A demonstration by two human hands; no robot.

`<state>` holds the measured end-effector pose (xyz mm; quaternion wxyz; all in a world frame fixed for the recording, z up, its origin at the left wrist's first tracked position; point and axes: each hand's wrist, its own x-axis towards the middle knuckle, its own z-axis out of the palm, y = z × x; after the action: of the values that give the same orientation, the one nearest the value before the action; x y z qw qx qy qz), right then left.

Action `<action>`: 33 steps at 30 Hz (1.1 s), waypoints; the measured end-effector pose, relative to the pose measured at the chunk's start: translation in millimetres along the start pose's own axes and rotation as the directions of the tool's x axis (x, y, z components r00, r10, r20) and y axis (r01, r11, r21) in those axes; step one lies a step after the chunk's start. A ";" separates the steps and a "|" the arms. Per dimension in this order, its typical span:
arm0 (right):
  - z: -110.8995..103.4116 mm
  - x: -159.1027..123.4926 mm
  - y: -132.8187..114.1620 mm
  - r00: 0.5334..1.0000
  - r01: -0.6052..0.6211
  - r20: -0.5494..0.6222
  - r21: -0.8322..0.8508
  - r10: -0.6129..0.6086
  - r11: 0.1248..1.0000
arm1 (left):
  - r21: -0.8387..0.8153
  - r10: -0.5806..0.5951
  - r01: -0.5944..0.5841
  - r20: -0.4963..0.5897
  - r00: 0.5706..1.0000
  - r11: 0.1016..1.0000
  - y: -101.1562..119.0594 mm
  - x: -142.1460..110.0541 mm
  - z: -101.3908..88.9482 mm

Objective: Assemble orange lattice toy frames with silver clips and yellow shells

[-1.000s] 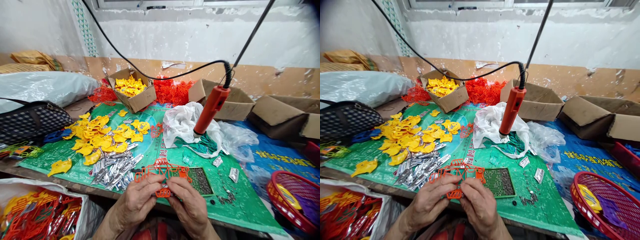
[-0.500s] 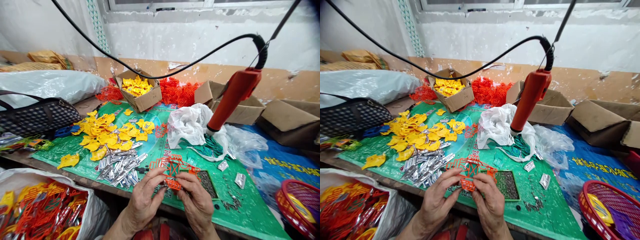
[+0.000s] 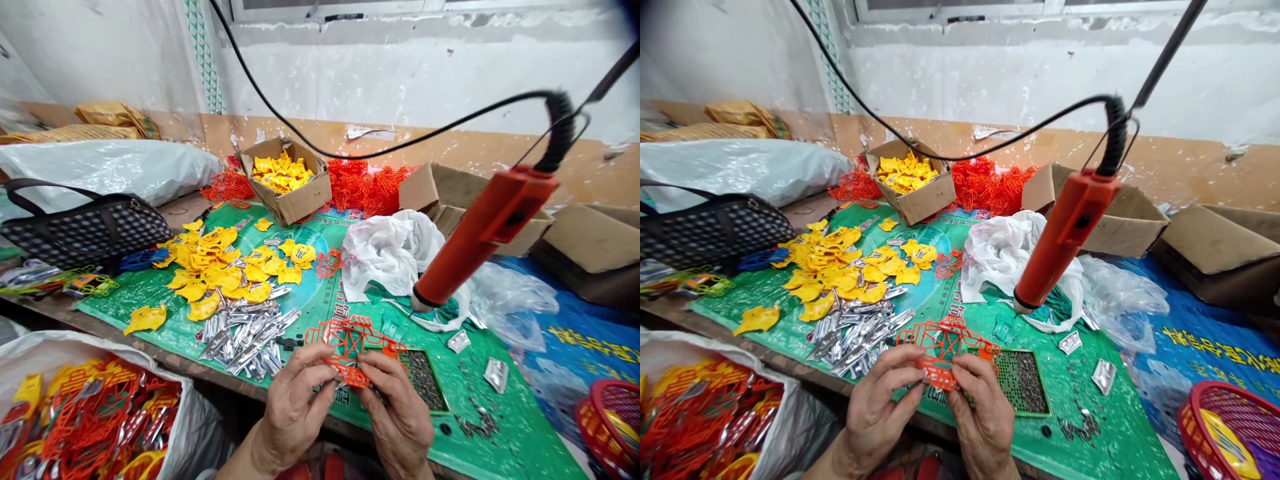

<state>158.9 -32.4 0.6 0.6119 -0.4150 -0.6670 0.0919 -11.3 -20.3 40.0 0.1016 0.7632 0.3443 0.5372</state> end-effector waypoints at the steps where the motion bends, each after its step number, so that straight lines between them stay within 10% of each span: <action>1: -0.1 0.7 -0.1 1.000 0.001 0.006 0.005 -0.001 1.000 | 0.003 -0.002 0.002 0.002 1.000 1.000 -0.1 0.3 -0.3; 12: -12.7 11.9 -6.9 0.986 0.149 0.097 -0.115 -0.138 0.982 | -0.001 -0.026 0.026 0.017 1.000 1.000 1.2 1.0 -1.8; 21: -14.0 27.3 -14.4 0.951 0.226 0.251 -0.165 -0.180 0.960 | 0.184 -0.030 -0.033 0.329 0.944 0.982 4.8 8.8 -9.7; 26: -15.1 30.8 -28.9 0.913 0.010 0.407 0.012 -0.014 1.000 | 0.241 -0.066 -0.065 0.497 0.865 0.968 25.8 22.3 -34.3; 33: -18.0 34.1 -42.2 0.731 -0.554 0.575 0.184 0.368 0.812 | 0.052 -0.246 0.315 0.748 0.616 0.948 13.2 24.3 -38.3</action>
<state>159.6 -43.6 56.6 0.4305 -0.4164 -0.6520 0.4650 -35.4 -22.9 80.5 0.3482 0.8472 0.3641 0.1687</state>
